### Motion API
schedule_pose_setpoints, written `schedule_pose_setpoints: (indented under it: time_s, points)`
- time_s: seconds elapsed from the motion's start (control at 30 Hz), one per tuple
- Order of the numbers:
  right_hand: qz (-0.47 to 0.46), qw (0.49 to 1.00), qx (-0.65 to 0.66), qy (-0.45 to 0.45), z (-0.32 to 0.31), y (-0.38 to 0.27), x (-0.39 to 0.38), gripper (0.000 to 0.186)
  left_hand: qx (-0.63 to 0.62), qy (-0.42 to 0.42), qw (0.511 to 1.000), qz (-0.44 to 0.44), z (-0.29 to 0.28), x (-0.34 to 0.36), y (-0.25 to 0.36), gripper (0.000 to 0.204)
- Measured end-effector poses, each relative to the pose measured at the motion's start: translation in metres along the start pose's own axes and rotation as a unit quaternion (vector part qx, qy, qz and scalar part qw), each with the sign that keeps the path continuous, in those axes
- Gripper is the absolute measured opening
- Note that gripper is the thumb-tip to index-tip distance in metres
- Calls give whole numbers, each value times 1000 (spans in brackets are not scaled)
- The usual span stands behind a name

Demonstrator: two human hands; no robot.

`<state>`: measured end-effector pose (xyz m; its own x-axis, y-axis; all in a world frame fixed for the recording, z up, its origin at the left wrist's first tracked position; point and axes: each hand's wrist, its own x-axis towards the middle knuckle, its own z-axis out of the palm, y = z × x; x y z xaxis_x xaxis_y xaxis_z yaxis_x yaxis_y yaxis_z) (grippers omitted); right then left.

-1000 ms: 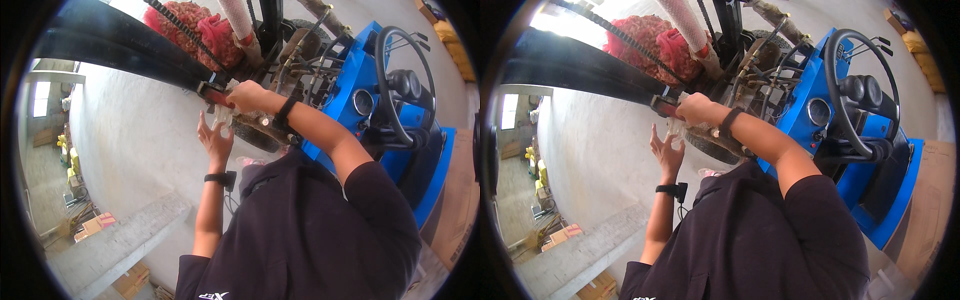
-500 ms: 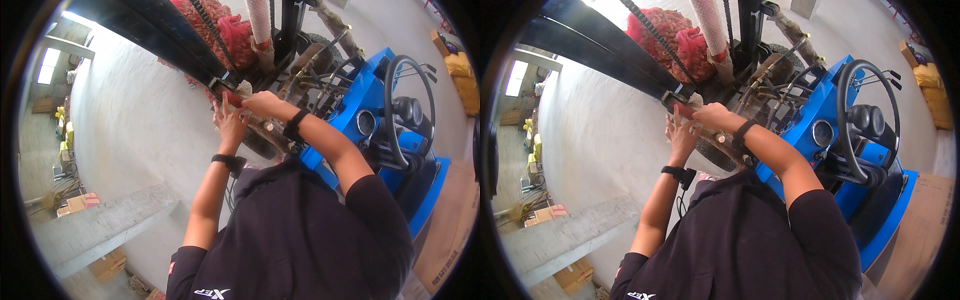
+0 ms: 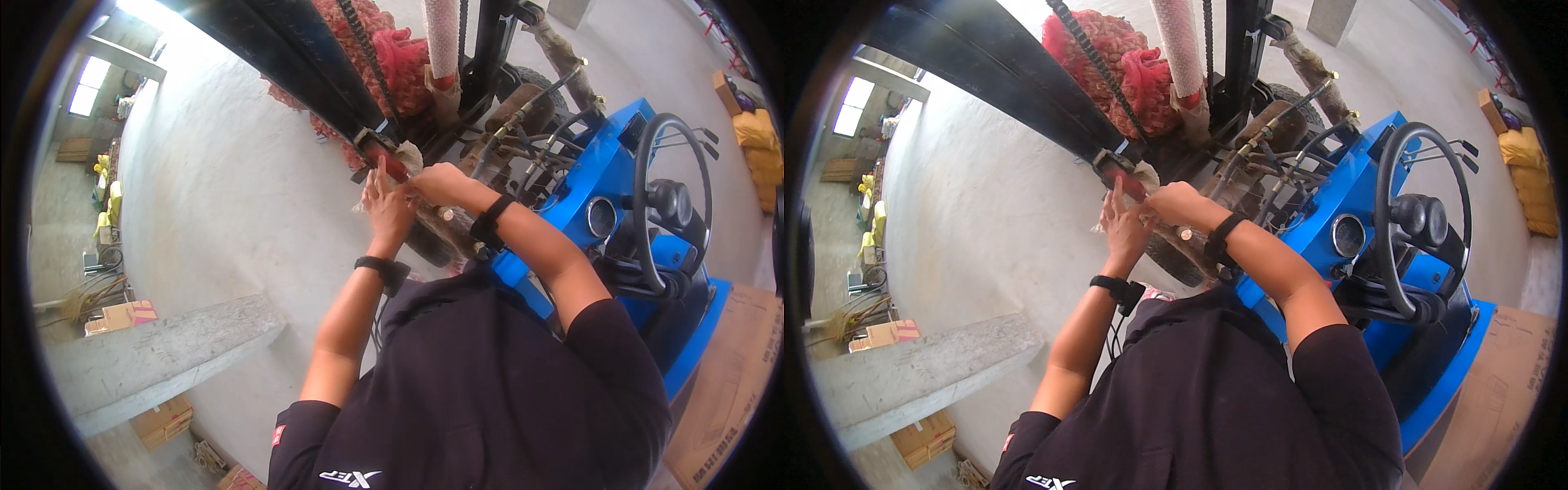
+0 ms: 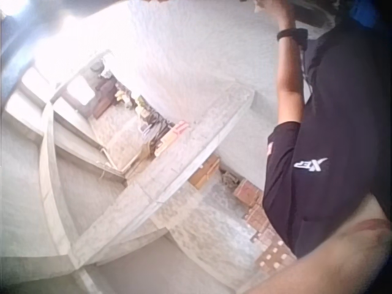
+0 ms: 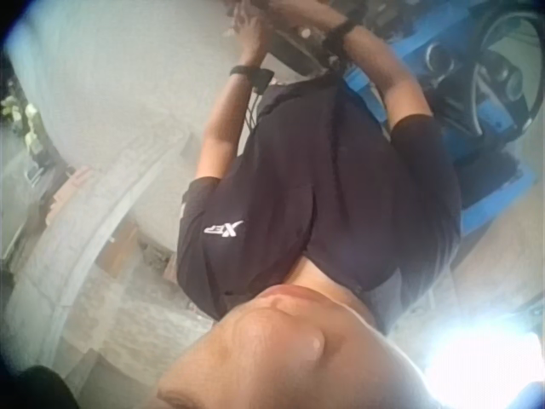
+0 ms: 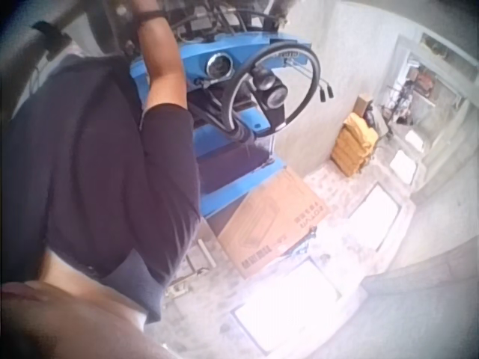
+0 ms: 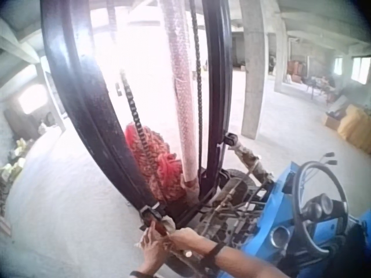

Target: The person removes plastic protective wrapping from the hydraulic cylinders and mechanical components of a small blue forklift-like machine, then places the discarded plastic into a bucket.

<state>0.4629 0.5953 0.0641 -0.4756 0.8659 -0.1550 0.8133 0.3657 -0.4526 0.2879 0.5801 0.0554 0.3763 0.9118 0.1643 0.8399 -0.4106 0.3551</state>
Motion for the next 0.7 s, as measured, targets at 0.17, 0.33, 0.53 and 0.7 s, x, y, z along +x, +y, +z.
schedule_pose_setpoints:
  time_s: [0.17, 0.33, 0.53, 0.7]
  points:
    - [-6, 1000, -9, 15, -2, 3, -1, 18, -16, 70, 997, 18, 7, -2, -6, 12]
    - [20, 997, 66, -15, -6, 17, 3, 19, 3, 77, 995, 58, -1, -5, 6, 10]
    - [27, 981, 190, 19, 18, 34, 11, 23, -11, 97, 993, 70, 2, -6, -2, 5]
    - [144, 937, 314, -57, 0, 58, 3, 26, 7, 84, 994, 65, -2, -33, -24, 6]
